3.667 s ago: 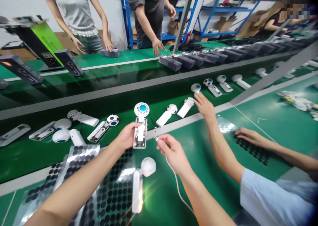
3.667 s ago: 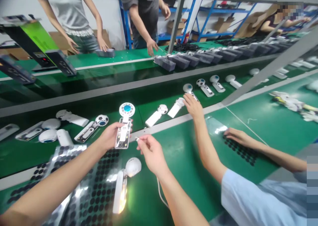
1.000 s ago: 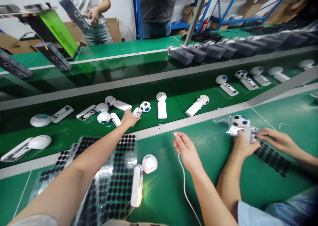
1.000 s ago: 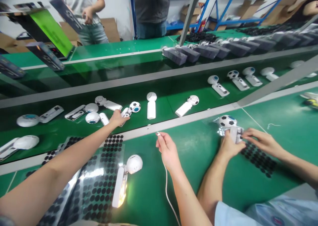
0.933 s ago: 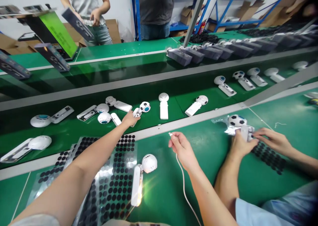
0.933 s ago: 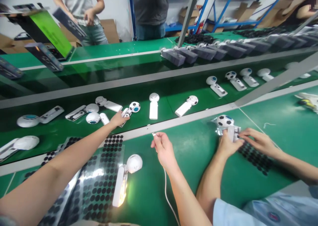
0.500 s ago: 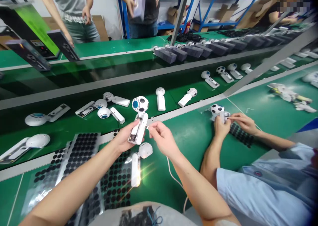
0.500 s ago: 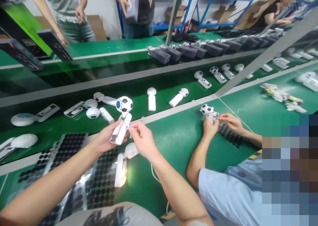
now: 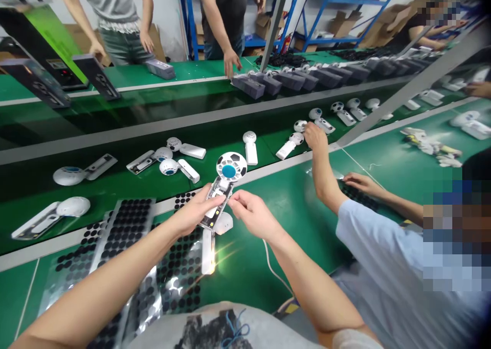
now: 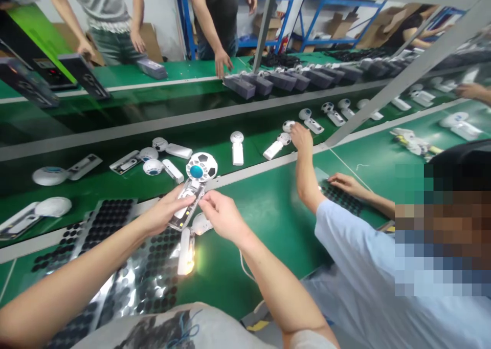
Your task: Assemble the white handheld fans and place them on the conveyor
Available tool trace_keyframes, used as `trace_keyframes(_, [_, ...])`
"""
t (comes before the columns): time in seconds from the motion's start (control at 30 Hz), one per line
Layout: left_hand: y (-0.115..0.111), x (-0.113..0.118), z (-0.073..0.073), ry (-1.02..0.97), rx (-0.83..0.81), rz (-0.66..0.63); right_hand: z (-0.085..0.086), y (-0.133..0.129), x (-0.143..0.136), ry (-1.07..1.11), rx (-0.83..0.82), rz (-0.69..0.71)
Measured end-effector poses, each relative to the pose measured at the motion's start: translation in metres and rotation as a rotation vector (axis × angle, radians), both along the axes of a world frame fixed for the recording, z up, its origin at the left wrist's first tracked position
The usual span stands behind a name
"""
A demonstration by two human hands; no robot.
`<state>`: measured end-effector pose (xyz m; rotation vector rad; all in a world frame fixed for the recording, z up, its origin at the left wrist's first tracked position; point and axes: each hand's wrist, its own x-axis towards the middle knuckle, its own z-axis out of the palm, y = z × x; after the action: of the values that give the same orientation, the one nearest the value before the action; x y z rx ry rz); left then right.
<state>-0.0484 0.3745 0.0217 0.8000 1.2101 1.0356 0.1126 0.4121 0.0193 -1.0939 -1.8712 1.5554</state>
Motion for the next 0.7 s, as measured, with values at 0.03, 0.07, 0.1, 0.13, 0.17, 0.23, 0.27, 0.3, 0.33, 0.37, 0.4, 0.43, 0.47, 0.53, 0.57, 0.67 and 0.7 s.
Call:
trace_keyframes(0.03, [0.0, 0.0, 0.0, 0.01, -0.004, -0.01, -0.002, 0.0, 0.0, 0.027, -0.028, 0.007])
trace_keyframes(0.07, [-0.001, 0.001, -0.001, 0.011, -0.017, -0.013, -0.005, 0.0, 0.0, 0.049, -0.046, -0.002])
trace_keyframes(0.1, [-0.001, 0.003, -0.001, 0.009, -0.032, -0.009, -0.009, -0.001, 0.0, 0.062, -0.053, -0.019])
trace_keyframes(0.13, [-0.001, 0.005, -0.002, 0.006, -0.043, -0.001, -0.012, -0.001, -0.001, 0.067, -0.056, -0.035])
trace_keyframes(0.17, [-0.002, 0.007, -0.002, 0.0, -0.05, 0.005, -0.015, -0.001, -0.001, 0.067, -0.057, -0.045])
trace_keyframes(0.23, [-0.002, 0.01, -0.005, -0.02, -0.061, 0.006, -0.021, -0.001, -0.002, 0.07, -0.056, -0.054])
trace_keyframes(0.27, [0.0, 0.01, -0.006, -0.028, -0.064, 0.002, -0.023, 0.001, -0.001, 0.077, -0.051, -0.06])
trace_keyframes(0.3, [0.003, 0.009, -0.009, -0.031, -0.073, 0.007, -0.026, 0.003, 0.001, 0.086, -0.053, -0.079])
trace_keyframes(0.33, [0.008, 0.007, -0.013, -0.032, -0.085, 0.029, -0.029, 0.006, 0.003, 0.098, -0.072, -0.115])
trace_keyframes(0.37, [0.016, 0.003, -0.017, -0.031, -0.096, 0.074, -0.032, 0.01, 0.007, 0.113, -0.115, -0.171])
trace_keyframes(0.4, [0.026, -0.001, -0.023, -0.019, -0.099, 0.133, -0.036, 0.015, 0.011, 0.132, -0.175, -0.241])
trace_keyframes(0.43, [0.04, -0.005, -0.029, 0.0, -0.095, 0.189, -0.039, 0.02, 0.016, 0.151, -0.239, -0.31])
trace_keyframes(0.47, [0.056, -0.009, -0.036, 0.023, -0.087, 0.231, -0.043, 0.025, 0.02, 0.165, -0.292, -0.371])
trace_keyframes(0.53, [0.092, -0.013, -0.048, 0.074, -0.058, 0.243, -0.051, 0.034, 0.027, 0.173, -0.31, -0.434])
trace_keyframes(0.57, [0.111, -0.013, -0.053, 0.103, -0.042, 0.222, -0.055, 0.037, 0.029, 0.164, -0.284, -0.438])
trace_keyframes(0.67, [0.156, -0.015, -0.063, 0.19, 0.005, 0.132, -0.066, 0.046, 0.031, 0.13, -0.232, -0.419])
trace_keyframes(0.7, [0.164, -0.018, -0.065, 0.227, 0.021, 0.098, -0.069, 0.049, 0.031, 0.13, -0.229, -0.414])
